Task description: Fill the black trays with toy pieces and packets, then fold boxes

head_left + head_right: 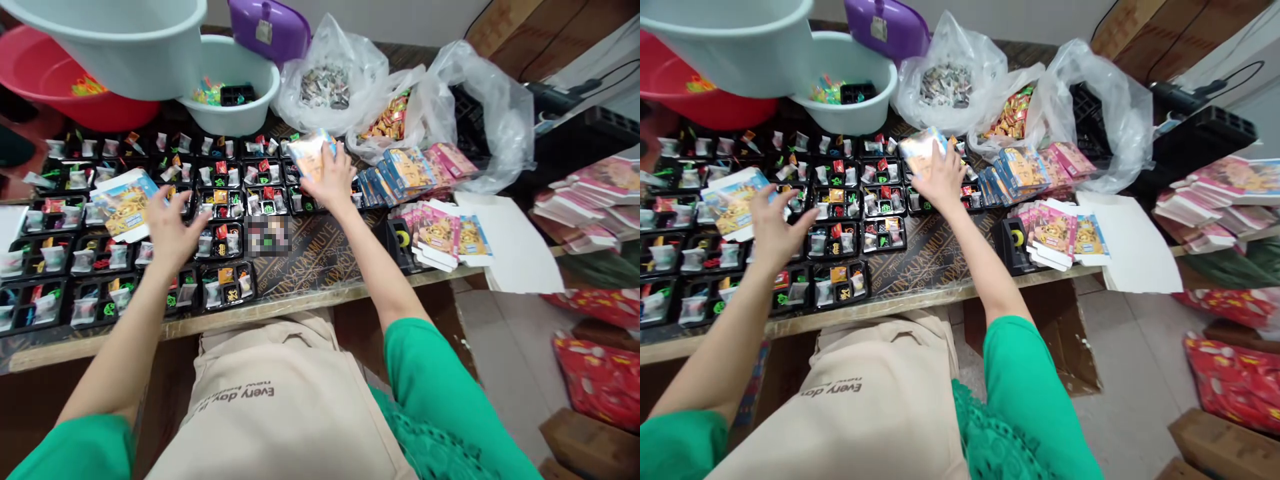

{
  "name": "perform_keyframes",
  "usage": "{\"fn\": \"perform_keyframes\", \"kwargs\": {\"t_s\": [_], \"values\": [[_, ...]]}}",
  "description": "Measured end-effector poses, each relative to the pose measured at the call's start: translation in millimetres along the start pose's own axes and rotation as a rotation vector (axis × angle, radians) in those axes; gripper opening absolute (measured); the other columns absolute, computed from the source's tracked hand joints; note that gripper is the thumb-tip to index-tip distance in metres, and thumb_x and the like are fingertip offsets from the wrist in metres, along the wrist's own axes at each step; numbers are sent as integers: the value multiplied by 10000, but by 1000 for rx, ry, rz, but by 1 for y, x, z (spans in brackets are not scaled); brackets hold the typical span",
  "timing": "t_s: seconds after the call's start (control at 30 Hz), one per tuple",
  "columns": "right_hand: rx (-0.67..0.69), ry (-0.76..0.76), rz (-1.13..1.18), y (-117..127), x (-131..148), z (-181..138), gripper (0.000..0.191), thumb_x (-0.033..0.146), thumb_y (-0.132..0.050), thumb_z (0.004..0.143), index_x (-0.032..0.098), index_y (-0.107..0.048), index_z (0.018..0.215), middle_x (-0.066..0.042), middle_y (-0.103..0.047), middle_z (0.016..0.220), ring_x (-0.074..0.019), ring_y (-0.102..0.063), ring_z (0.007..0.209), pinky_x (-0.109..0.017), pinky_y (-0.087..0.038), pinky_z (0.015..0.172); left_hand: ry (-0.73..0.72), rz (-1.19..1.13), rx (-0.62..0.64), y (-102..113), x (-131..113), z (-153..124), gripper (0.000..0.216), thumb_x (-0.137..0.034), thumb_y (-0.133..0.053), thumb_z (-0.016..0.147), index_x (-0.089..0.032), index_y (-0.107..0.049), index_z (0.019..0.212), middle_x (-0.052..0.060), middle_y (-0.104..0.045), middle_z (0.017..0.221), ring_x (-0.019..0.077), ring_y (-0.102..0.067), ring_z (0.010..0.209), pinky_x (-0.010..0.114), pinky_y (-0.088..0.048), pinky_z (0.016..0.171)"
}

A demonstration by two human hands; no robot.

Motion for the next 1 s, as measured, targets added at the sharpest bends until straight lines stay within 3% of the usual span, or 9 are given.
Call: {"fn": "perform_keyframes", "kwargs": {"t_s": [0.13,0.23,0.47,0.57,0.63,0.73,0.83,0.93,1.0], "values": [[10,-112,24,-26,-31,72,849,599,-582,821,97,-365,1472,-262,-311,1526,-484,-287,1386,-787,-220,1029,254,304,-69,29,90,29,814,-759,-722,655,-152,-634,1189,189,-527,1320,444,-426,1200,791,-265,955],[12,-106,58,-35,-32,82,869,627,-592,815,95,-378,1468,-270,-317,1516,-484,-256,1406,-793,-194,1038,410,376,-72,41,125,34,969,-825,-739,531,-158,-586,1216,197,-528,1302,480,-389,1198,826,-194,929],[-23,32,6,-5,7,-3,877,751,-502,842,244,-319,1533,-166,-201,1627,-412,-125,1500,-696,-172,1130,687,480,85,48,145,33,1201,-774,-833,336,-174,-474,1313,242,-538,1352,510,-452,1206,751,-274,978],[47,104,63,0,14,-54,779,739,-522,844,306,-417,1482,-117,-224,1635,-382,-180,1498,-663,-206,1139,738,428,10,57,150,37,1034,-636,-893,353,-205,-512,1212,182,-603,1292,425,-526,1125,734,-337,985],[98,128,129,1,14,-83,723,720,-557,837,326,-481,1438,-103,-261,1627,-375,-208,1493,-658,-223,1138,729,353,-131,66,150,43,908,-584,-905,355,-221,-535,1101,106,-657,1161,321,-562,998,702,-388,986],[146,151,277,8,14,-112,644,663,-613,837,319,-554,1379,-104,-348,1583,-352,-289,1464,-629,-277,1140,658,-1,-394,80,133,53,764,-555,-903,336,-244,-522,920,-13,-648,906,179,-545,815,627,-464,955],[120,186,474,19,24,-127,535,558,-648,862,313,-595,1335,-97,-486,1456,-293,-440,1361,-553,-368,1130,578,-354,-469,81,78,49,706,-462,-931,193,-220,-527,719,-65,-577,700,137,-547,708,554,-530,854],[101,219,672,27,45,-133,458,470,-677,863,319,-623,1292,-76,-563,1295,-247,-550,1203,-465,-476,1042,486,-577,-196,60,-9,20,580,-373,-960,307,-212,-666,780,-54,-645,701,123,-561,614,395,-559,668],[121,206,775,29,60,-135,421,456,-696,851,307,-645,1242,-70,-564,1229,-214,-589,1052,-400,-532,911,414,-714,155,40,-67,-11,437,-294,-930,500,-209,-708,866,-26,-682,729,120,-595,618,295,-540,592]]}}
Point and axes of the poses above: each hand's wrist, its own z-axis towards the middle knuckle, its own y-axis out of the back of the hand, x = y × z, the point moved 2 cm from there along z, towards the middle knuckle
